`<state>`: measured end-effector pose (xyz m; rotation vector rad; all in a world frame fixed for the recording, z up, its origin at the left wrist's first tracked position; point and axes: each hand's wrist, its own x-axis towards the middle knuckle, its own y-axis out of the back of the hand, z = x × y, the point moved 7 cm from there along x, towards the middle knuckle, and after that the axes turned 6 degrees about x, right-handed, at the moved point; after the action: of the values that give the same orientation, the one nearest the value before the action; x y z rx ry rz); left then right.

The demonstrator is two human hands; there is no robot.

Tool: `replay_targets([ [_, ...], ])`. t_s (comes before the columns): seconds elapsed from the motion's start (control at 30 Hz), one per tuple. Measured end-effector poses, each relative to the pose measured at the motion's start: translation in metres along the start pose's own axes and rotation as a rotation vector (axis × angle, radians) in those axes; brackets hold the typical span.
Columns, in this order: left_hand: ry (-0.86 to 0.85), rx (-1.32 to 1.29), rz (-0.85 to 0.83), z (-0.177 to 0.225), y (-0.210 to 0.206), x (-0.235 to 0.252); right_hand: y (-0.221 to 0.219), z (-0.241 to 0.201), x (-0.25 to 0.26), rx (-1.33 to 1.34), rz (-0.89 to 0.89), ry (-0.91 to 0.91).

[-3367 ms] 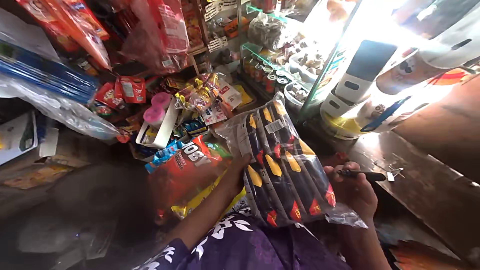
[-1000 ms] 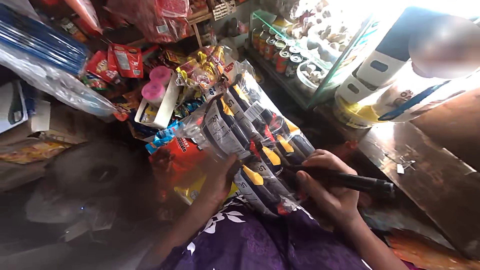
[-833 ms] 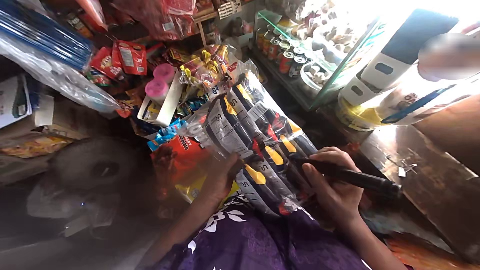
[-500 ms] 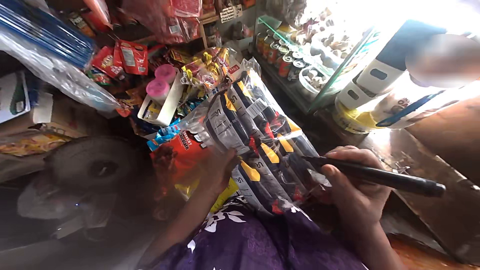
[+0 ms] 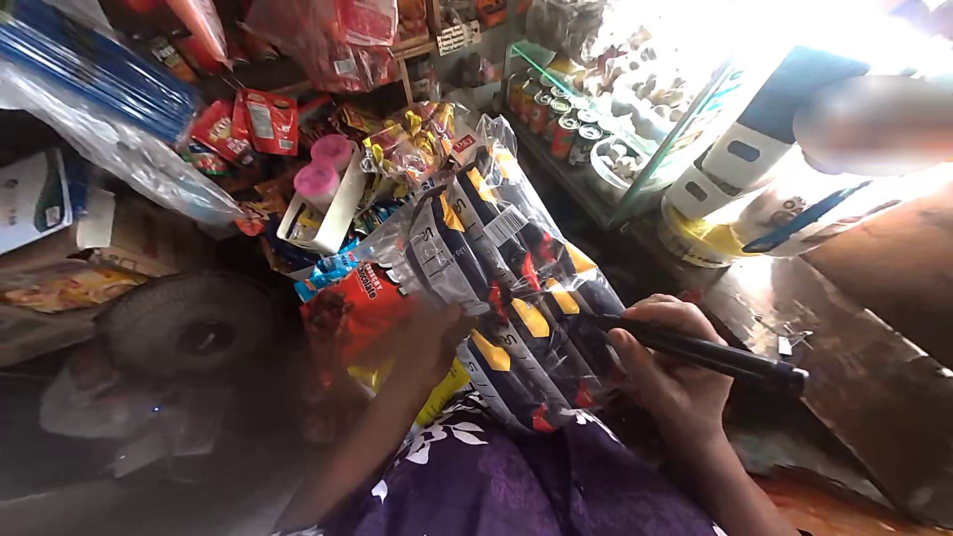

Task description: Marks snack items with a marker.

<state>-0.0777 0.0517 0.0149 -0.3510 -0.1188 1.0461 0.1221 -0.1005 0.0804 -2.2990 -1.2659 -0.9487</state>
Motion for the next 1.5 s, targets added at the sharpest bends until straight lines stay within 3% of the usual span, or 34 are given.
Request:
replay_targets([
  [0.17,0.002,0.011,-0.01,0.002,-0.004,-0.002,0.004,0.002,0.001,-0.007,0.056,0.008],
  [0.37,0.026,-0.013,0.006,0.001,-0.006,-0.002,0.002,0.002,-0.003,-0.008,-0.033,-0.002],
  [0.6,0.044,0.003,0.036,-0.005,-0.001,0.004,0.013,0.008,0.002,0.081,0.154,0.006],
  [0.9,0.013,-0.024,0.001,-0.008,-0.001,0.01,0.007,0.013,0.004,0.093,0.093,-0.03],
  [1.5,0.036,-0.025,-0.03,-0.018,0.006,0.018,0.014,0.025,0.001,0.178,0.193,-0.115],
])
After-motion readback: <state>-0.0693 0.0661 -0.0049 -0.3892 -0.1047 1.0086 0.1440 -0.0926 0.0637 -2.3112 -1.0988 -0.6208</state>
